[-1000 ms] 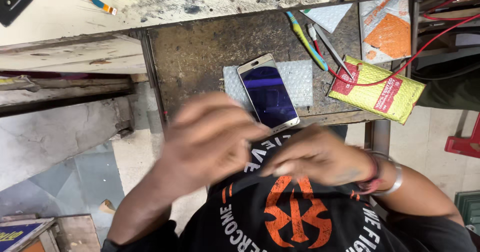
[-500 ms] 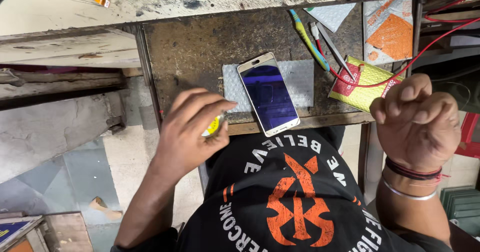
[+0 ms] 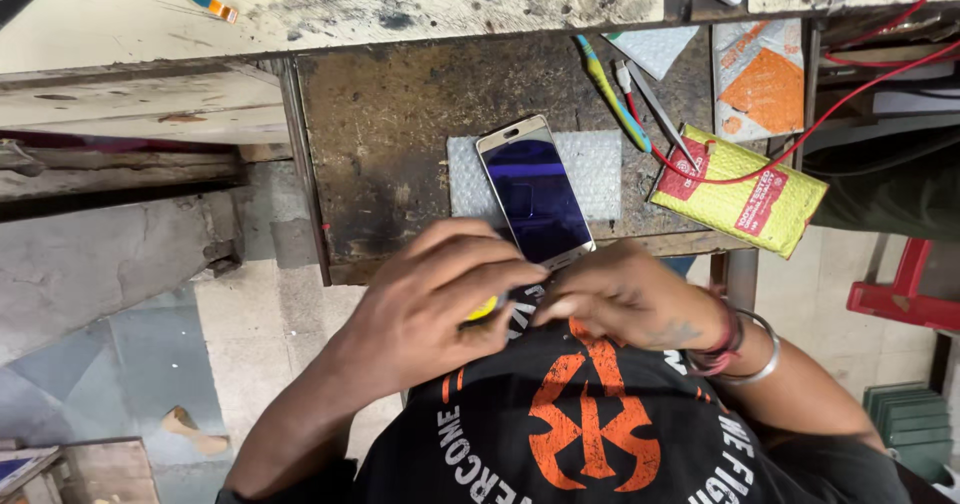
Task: The person works at a phone repair bench, operating a blue screen-separator machine: they place a phone display assembly on the heated plate, press the machine's controls, and handle the phone and a replacement screen. They later hold the reassembled phone on the bench and press its screen with their fingers.
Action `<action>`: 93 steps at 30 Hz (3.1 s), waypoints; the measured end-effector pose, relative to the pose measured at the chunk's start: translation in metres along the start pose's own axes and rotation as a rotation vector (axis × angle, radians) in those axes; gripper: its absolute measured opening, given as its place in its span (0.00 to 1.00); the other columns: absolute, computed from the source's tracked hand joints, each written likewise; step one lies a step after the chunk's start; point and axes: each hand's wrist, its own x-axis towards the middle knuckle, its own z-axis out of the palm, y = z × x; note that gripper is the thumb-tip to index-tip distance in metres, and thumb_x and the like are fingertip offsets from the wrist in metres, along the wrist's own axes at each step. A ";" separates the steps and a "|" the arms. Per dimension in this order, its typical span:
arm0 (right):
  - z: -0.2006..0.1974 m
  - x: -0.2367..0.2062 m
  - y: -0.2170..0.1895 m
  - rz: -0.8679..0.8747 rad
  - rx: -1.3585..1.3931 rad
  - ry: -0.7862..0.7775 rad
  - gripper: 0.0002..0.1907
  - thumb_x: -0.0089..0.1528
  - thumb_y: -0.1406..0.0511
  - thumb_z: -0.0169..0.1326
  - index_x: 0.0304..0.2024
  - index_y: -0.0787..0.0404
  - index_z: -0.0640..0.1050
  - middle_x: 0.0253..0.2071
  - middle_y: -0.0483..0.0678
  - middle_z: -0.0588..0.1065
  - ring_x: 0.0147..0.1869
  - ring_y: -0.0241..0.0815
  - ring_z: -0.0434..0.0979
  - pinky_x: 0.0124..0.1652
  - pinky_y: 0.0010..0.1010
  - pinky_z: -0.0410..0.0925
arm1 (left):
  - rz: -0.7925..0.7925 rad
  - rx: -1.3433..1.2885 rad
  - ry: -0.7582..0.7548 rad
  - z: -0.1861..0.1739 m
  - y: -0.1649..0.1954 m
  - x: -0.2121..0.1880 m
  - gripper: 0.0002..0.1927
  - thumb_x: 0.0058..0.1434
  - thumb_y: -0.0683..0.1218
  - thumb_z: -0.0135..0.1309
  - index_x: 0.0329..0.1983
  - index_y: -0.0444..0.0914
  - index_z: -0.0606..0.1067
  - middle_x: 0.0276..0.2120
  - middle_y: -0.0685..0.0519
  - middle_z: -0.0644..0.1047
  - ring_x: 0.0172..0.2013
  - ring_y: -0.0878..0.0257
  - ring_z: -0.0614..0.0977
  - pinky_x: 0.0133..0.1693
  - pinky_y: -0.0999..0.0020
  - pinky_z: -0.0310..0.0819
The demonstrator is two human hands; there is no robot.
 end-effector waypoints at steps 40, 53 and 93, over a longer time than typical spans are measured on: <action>-0.038 0.073 0.043 -0.251 -0.311 0.770 0.10 0.68 0.62 0.55 0.37 0.62 0.82 0.49 0.49 0.81 0.49 0.52 0.82 0.47 0.38 0.73 | -0.782 -0.156 0.134 0.071 -0.046 0.000 0.35 0.67 0.40 0.48 0.77 0.43 0.58 0.61 0.49 0.78 0.43 0.59 0.87 0.48 0.62 0.78; -0.017 0.070 0.038 -0.174 -0.544 0.923 0.09 0.63 0.62 0.58 0.39 0.62 0.82 0.40 0.52 0.80 0.40 0.57 0.80 0.36 0.42 0.72 | -0.713 -0.396 0.313 0.083 -0.065 0.002 0.36 0.63 0.39 0.48 0.75 0.38 0.54 0.66 0.46 0.71 0.46 0.62 0.86 0.50 0.64 0.78; -0.066 0.103 0.065 0.003 -0.215 0.892 0.15 0.66 0.57 0.53 0.41 0.59 0.85 0.34 0.51 0.84 0.36 0.44 0.86 0.37 0.33 0.73 | -0.829 -0.272 0.197 0.075 -0.109 0.064 0.40 0.60 0.51 0.57 0.75 0.53 0.58 0.37 0.46 0.82 0.37 0.52 0.85 0.42 0.58 0.77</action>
